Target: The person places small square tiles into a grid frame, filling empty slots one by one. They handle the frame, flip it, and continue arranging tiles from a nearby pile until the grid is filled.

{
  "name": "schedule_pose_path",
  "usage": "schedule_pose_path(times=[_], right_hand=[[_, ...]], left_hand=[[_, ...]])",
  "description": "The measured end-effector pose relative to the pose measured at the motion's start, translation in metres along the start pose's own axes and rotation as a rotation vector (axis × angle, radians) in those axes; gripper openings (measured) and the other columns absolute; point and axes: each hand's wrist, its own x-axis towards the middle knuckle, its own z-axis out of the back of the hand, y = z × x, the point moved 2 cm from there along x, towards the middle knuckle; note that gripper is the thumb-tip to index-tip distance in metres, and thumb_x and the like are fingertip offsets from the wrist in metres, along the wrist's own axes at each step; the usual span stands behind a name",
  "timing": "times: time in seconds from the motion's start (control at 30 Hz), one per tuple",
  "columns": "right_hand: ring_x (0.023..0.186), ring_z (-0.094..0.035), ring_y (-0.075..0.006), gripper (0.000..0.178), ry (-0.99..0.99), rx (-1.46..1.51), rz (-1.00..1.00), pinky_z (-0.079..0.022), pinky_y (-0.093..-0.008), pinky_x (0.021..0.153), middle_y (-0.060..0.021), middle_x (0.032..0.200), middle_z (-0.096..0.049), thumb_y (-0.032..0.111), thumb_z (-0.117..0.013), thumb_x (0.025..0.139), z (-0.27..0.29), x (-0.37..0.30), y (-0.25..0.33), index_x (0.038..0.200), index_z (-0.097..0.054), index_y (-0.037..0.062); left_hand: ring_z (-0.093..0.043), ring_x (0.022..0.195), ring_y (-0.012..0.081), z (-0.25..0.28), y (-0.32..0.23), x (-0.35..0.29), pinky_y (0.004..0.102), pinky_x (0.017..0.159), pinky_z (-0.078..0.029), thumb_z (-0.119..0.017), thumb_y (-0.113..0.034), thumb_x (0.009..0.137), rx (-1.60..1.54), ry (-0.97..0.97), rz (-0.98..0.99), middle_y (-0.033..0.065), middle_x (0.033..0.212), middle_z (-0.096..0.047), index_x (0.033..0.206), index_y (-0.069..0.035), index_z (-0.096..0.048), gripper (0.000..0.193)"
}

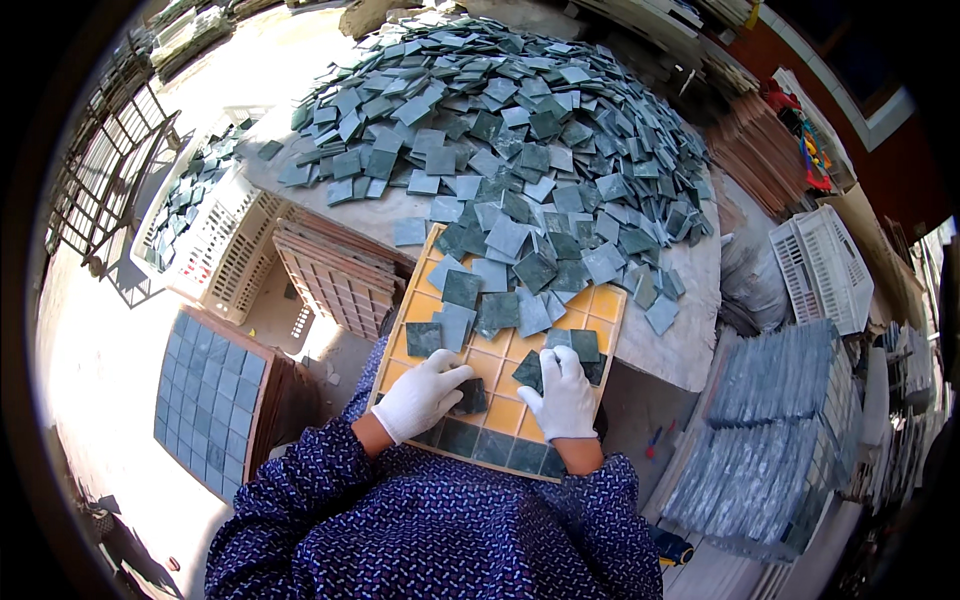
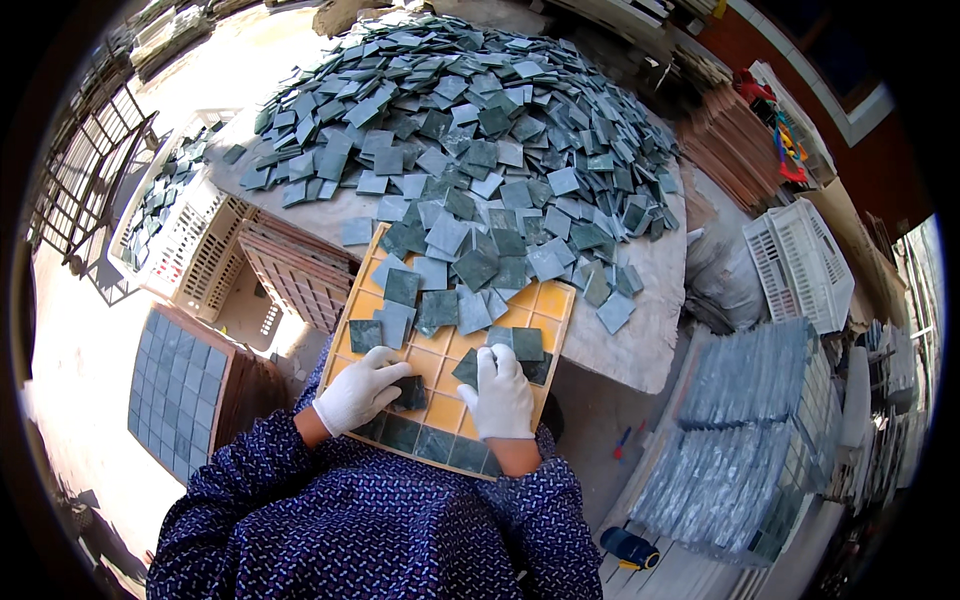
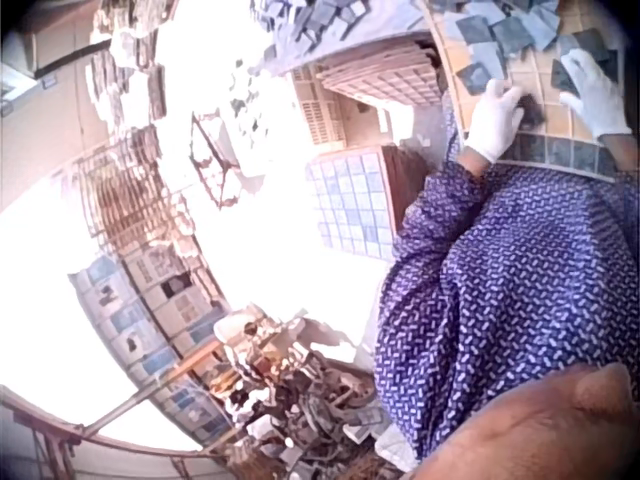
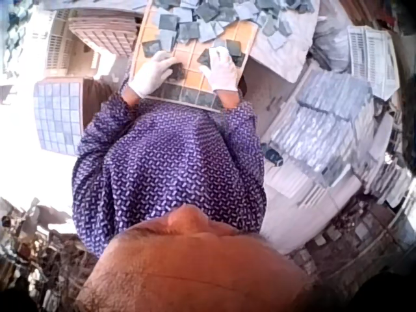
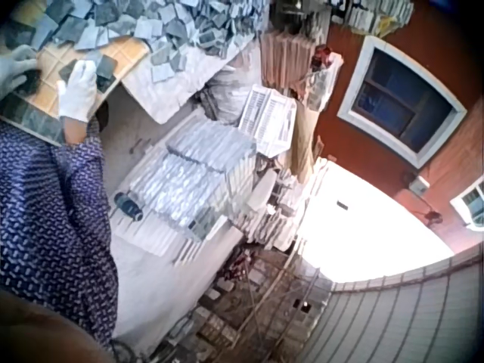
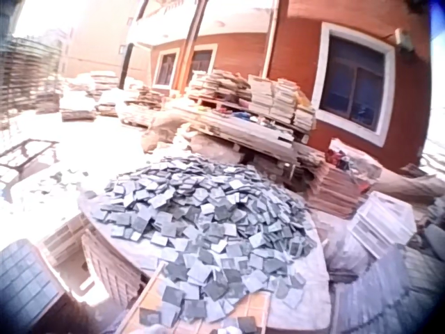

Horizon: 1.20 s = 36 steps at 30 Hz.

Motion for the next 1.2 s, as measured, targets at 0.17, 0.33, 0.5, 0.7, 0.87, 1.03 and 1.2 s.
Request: schedule_pose_path(times=[0.17,0.33,0.5,0.7,0.87,1.03,1.2], right_hand=[[0.108,-0.052,-0.0327,0.059,0.018,0.008,0.031,-0.046,-0.0402,0.09,-0.0147,0.125,-0.045,0.021,-0.077,0.07,0.002,0.0,0.004,0.121,-0.051,0.0079],[0.109,-0.053,-0.033,0.057,0.156,0.105,0.043,-0.047,-0.0416,0.09,-0.0133,0.121,-0.049,0.02,-0.077,0.068,0.002,-0.025,0.018,0.119,-0.052,0.0109],[0.104,-0.056,-0.0314,0.052,0.153,0.214,0.057,-0.048,-0.0411,0.086,-0.0115,0.115,-0.052,0.021,-0.077,0.07,-0.008,-0.039,0.012,0.117,-0.057,0.0098],[0.099,-0.058,-0.0319,0.048,0.154,0.195,0.035,-0.049,-0.0402,0.085,-0.0117,0.113,-0.053,0.02,-0.077,0.07,-0.02,-0.047,0.02,0.114,-0.061,0.0091],[0.099,-0.06,-0.0326,0.05,0.114,0.244,0.031,-0.05,-0.0399,0.084,-0.0127,0.11,-0.058,0.026,-0.076,0.072,-0.023,-0.047,0.021,0.115,-0.059,0.0062],[0.09,-0.061,-0.0325,0.053,-0.132,0.077,-0.063,-0.05,-0.0418,0.076,-0.0118,0.1,-0.06,0.038,-0.073,0.075,0.007,-0.028,-0.002,0.115,-0.055,0.0071],[0.078,-0.063,-0.0347,0.08,0.005,-0.155,-0.437,-0.051,-0.0452,0.064,-0.0154,0.095,-0.058,0.052,-0.076,0.067,0.008,-0.01,-0.008,0.123,-0.041,0.0063]], left_hand=[[-0.054,0.102,0.0352,-0.005,0.001,-0.008,0.0403,0.087,-0.047,-0.069,-0.018,0.078,0.137,0.041,-0.009,0.0162,0.114,-0.049,0.118,-0.005,-0.053,0.046],[-0.054,0.102,0.0335,-0.005,-0.003,-0.01,0.0404,0.087,-0.047,-0.071,-0.019,0.076,0.226,0.126,-0.015,0.0143,0.113,-0.048,0.119,-0.007,-0.052,0.049],[-0.055,0.101,0.0322,-0.004,-0.005,-0.008,0.0392,0.085,-0.048,-0.071,-0.019,0.075,0.314,0.193,-0.048,0.014,0.112,-0.047,0.12,-0.009,-0.052,0.049],[-0.055,0.099,0.0315,-0.011,-0.011,-0.009,0.0381,0.083,-0.049,-0.07,-0.017,0.075,0.39,0.178,-0.057,0.0152,0.112,-0.047,0.12,-0.008,-0.053,0.05],[-0.055,0.1,0.0321,-0.022,-0.005,-0.014,0.0389,0.085,-0.049,-0.071,-0.017,0.073,0.383,0.103,-0.05,0.0147,0.115,-0.047,0.121,-0.008,-0.055,0.051],[-0.055,0.099,0.0326,-0.009,-0.02,-0.003,0.0407,0.083,-0.048,-0.071,-0.024,0.073,0.377,0.127,-0.039,0.013,0.113,-0.049,0.119,-0.009,-0.055,0.051],[-0.056,0.094,0.0307,-0.029,-0.037,0.035,0.0398,0.08,-0.048,-0.07,-0.022,0.076,0.32,-0.047,-0.132,0.0107,0.108,-0.053,0.116,-0.009,-0.053,0.046]])
